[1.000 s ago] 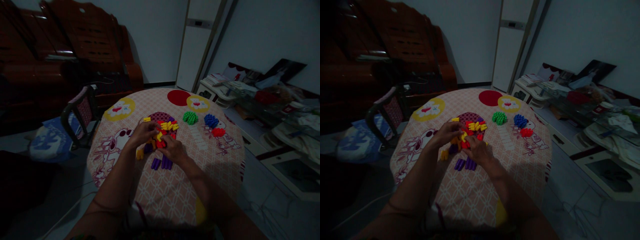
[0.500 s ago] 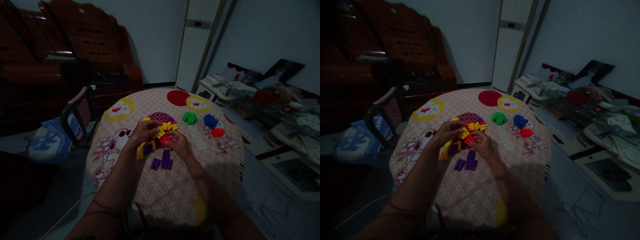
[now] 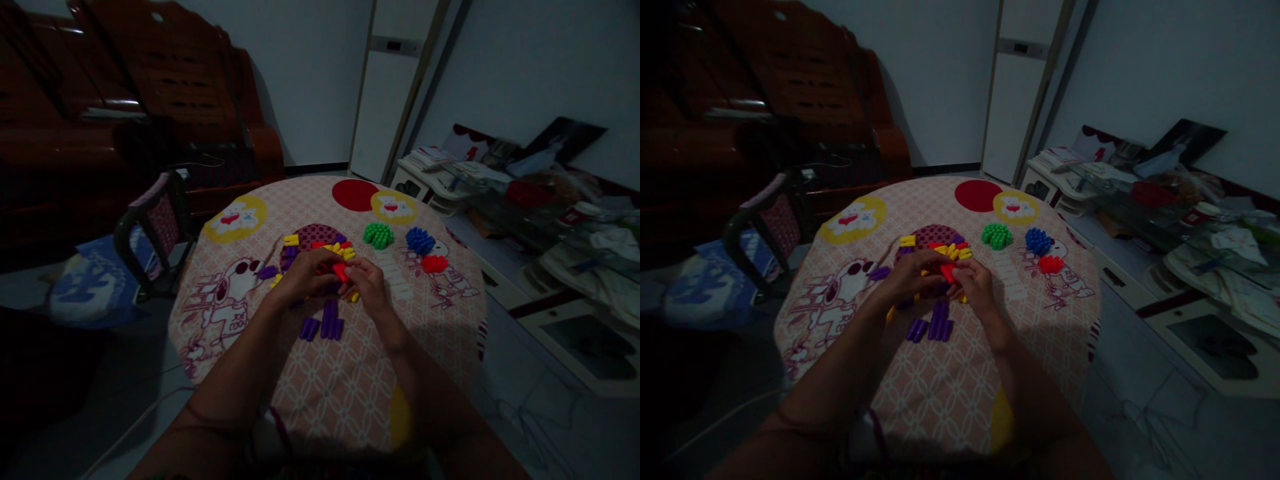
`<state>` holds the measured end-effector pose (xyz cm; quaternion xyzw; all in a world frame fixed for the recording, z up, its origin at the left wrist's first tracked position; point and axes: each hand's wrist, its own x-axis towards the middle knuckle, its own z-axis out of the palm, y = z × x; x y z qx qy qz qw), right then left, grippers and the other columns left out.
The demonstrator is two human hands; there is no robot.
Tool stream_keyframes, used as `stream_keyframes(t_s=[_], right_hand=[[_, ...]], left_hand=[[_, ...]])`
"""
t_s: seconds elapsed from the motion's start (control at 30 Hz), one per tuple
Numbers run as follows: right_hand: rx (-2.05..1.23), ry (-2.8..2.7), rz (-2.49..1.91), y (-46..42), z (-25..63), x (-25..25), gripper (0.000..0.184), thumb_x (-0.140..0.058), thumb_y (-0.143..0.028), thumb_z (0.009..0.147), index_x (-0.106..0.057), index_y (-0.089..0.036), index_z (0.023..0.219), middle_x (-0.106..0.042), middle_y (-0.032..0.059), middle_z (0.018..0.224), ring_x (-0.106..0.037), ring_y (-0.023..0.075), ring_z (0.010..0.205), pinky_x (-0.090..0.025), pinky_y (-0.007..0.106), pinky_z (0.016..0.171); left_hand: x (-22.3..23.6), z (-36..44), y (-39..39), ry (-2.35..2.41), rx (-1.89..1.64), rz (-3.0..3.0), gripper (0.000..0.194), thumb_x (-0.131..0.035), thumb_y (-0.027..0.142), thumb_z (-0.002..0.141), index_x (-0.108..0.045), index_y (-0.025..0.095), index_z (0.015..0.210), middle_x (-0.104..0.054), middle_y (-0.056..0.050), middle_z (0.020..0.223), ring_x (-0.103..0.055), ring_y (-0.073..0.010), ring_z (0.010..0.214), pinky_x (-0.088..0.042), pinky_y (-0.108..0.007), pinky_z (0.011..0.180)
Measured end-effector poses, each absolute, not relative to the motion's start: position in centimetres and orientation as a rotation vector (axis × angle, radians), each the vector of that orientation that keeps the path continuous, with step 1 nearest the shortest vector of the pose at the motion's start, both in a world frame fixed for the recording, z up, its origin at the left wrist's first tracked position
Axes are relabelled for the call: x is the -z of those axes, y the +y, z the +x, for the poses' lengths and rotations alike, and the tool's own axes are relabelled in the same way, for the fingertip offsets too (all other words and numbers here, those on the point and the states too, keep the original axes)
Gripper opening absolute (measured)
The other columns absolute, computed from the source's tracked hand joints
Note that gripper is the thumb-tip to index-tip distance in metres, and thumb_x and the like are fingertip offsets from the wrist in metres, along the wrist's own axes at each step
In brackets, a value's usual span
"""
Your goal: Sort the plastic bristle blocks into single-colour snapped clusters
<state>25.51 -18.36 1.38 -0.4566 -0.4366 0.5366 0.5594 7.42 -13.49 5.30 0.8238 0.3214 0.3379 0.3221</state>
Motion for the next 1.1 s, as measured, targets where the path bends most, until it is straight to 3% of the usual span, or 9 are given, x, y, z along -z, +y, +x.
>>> stream_keyframes(t_s=[0.17, 0.37, 0.6, 0.77, 0.9, 1.1], right_hand=[[-1.25, -0.997, -1.054, -18.1, 25.5, -1.3, 0.044, -0.075, -0.059, 0.071, -0.06, -0.022, 0.089, -0.064, -0.0038, 0.059, -0.062, 0.0148, 0.044, -0.053, 0.025, 0.04], [-1.293, -0.959, -1.035, -17.9, 25.3, -1.0, 0.047, -0.075, -0.062, 0.069, -0.058, -0.021, 0.082, -0.061, -0.0049, 0.052, -0.059, 0.0133, 0.038, -0.05, 0.022, 0.037], [-1.257, -0.903, -1.047, -17.9, 25.6, -1.0, 0.042, -0.077, -0.057, 0.068, -0.059, -0.021, 0.079, -0.062, -0.0049, 0.054, -0.056, 0.0119, 0.036, -0.049, 0.022, 0.035], [-1.257, -0.866, -1.055, -18.0, 25.6, -1.2, 0.045, -0.077, -0.06, 0.066, -0.057, -0.021, 0.076, -0.058, -0.0059, 0.051, -0.055, 0.0118, 0.036, -0.047, 0.021, 0.034], [-1.266, -0.857, -1.042, -17.9, 25.4, -1.2, 0.047, -0.079, -0.06, 0.064, -0.056, -0.021, 0.074, -0.054, -0.0074, 0.049, -0.052, 0.0103, 0.034, -0.045, 0.021, 0.033], [-1.336, -0.81, -1.048, -17.8, 25.4, -1.0, 0.041, -0.079, -0.052, 0.065, -0.06, -0.02, 0.079, -0.058, -0.006, 0.053, -0.054, 0.0104, 0.038, -0.046, 0.021, 0.034]], left_hand=[[-5.1, 8.1, -13.7, 0.955, -0.94, 2.265, 0.02, -0.063, 0.032, 0.087, -0.075, 0.017, 0.084, -0.073, -0.006, 0.081, -0.065, -0.0178, 0.074, -0.048, -0.028, 0.071], [-4.2, 9.8, -14.2, 1.086, -0.946, 2.225, 0.023, -0.054, 0.019, 0.084, -0.075, 0.015, 0.091, -0.075, -0.004, 0.084, -0.065, -0.0161, 0.073, -0.049, -0.026, 0.071], [-4.5, 10.0, -14.8, 0.936, -0.919, 2.144, 0.035, -0.056, 0.025, 0.086, -0.074, 0.018, 0.116, -0.075, -0.003, 0.084, -0.067, -0.018, 0.077, -0.052, -0.027, 0.074], [-4.3, 9.9, -14.5, 0.993, -0.906, 2.139, 0.024, -0.058, 0.029, 0.087, -0.076, 0.016, 0.097, -0.075, -0.003, 0.083, -0.067, -0.0171, 0.075, -0.052, -0.026, 0.072], [-4.1, 10.0, -14.4, 1.006, -0.958, 2.102, 0.026, -0.058, 0.028, 0.087, -0.075, 0.016, 0.102, -0.077, -0.005, 0.092, -0.07, -0.0187, 0.081, -0.054, -0.028, 0.076], [-4.3, 9.8, -14.5, 0.781, -0.925, 2.197, 0.037, -0.06, 0.031, 0.089, -0.071, 0.019, 0.121, -0.074, -0.009, 0.12, -0.068, -0.0248, 0.109, -0.053, -0.035, 0.095]])
